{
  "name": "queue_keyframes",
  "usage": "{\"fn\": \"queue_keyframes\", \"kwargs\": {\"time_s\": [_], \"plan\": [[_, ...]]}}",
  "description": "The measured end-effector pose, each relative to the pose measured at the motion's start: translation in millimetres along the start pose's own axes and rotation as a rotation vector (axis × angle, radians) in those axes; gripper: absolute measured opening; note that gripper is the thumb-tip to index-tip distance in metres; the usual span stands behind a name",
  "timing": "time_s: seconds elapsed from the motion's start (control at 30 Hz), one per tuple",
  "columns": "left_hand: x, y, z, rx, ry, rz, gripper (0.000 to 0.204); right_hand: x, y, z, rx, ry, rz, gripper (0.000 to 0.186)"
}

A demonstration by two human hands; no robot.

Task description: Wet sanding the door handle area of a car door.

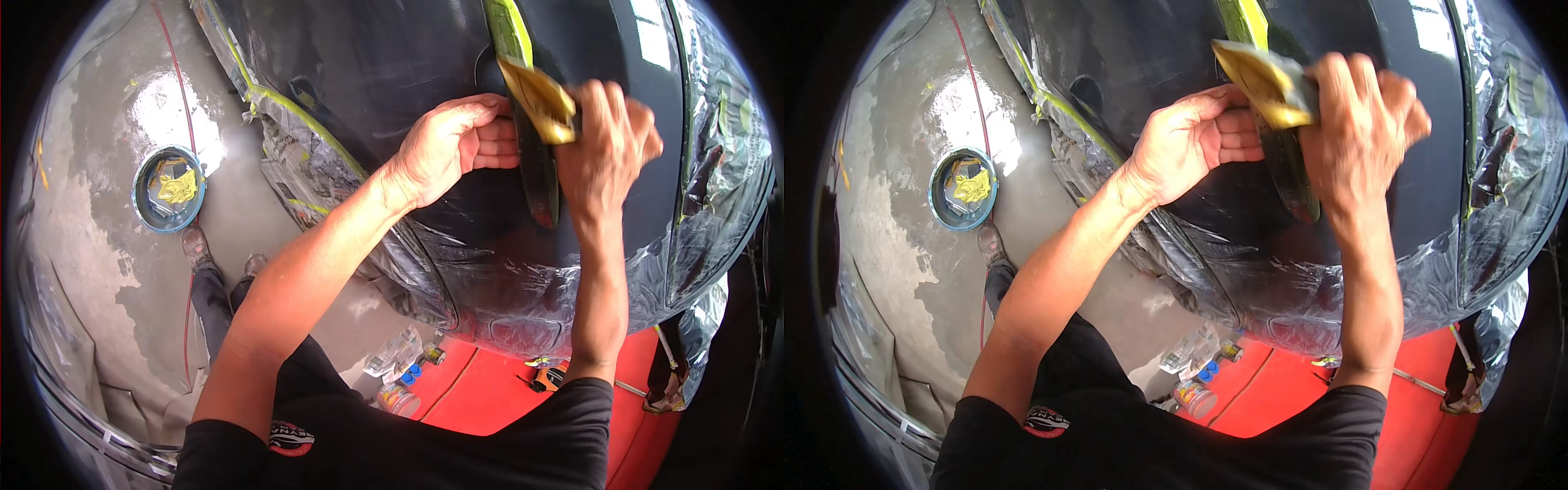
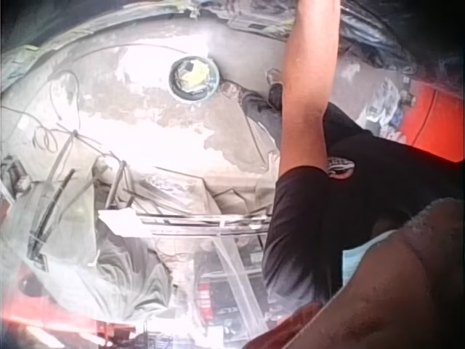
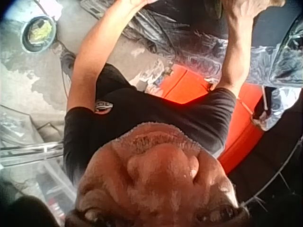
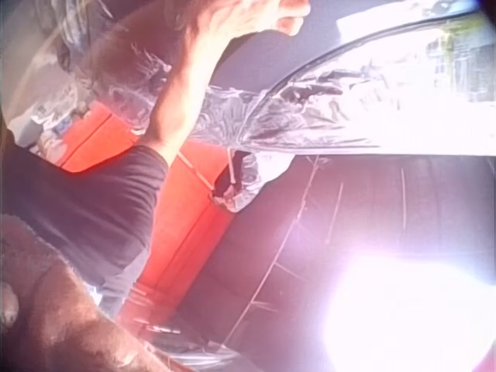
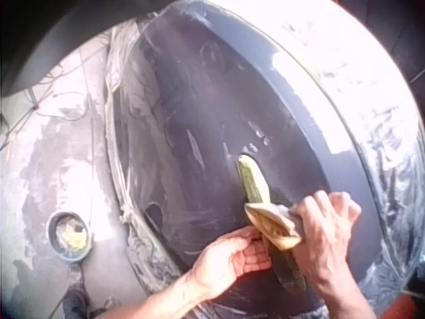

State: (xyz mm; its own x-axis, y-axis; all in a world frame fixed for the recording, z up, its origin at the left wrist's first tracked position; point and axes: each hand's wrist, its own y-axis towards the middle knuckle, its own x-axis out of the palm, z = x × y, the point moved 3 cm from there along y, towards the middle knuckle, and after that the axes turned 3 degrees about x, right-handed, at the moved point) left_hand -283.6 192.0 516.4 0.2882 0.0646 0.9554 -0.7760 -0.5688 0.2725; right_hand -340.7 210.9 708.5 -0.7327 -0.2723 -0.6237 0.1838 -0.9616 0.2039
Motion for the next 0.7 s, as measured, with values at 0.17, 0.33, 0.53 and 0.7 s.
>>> {"fn": "queue_keyframes", "kwargs": {"time_s": [0.17,0.33,0.53,0.7], "plan": [[3,-3,5,0.000,0.084,0.024,0.050,-3,5,6,0.019,0.069,0.064,0.029],[3,1,7,-0.011,0.074,0.019,0.049,-7,11,13,0.068,0.093,0.062,0.030],[4,-2,10,-0.023,0.055,0.000,0.049,12,31,-8,0.057,0.092,0.138,0.027],[6,-2,11,-0.027,0.045,0.027,0.045,25,65,-17,0.056,0.071,0.166,0.026]]}}
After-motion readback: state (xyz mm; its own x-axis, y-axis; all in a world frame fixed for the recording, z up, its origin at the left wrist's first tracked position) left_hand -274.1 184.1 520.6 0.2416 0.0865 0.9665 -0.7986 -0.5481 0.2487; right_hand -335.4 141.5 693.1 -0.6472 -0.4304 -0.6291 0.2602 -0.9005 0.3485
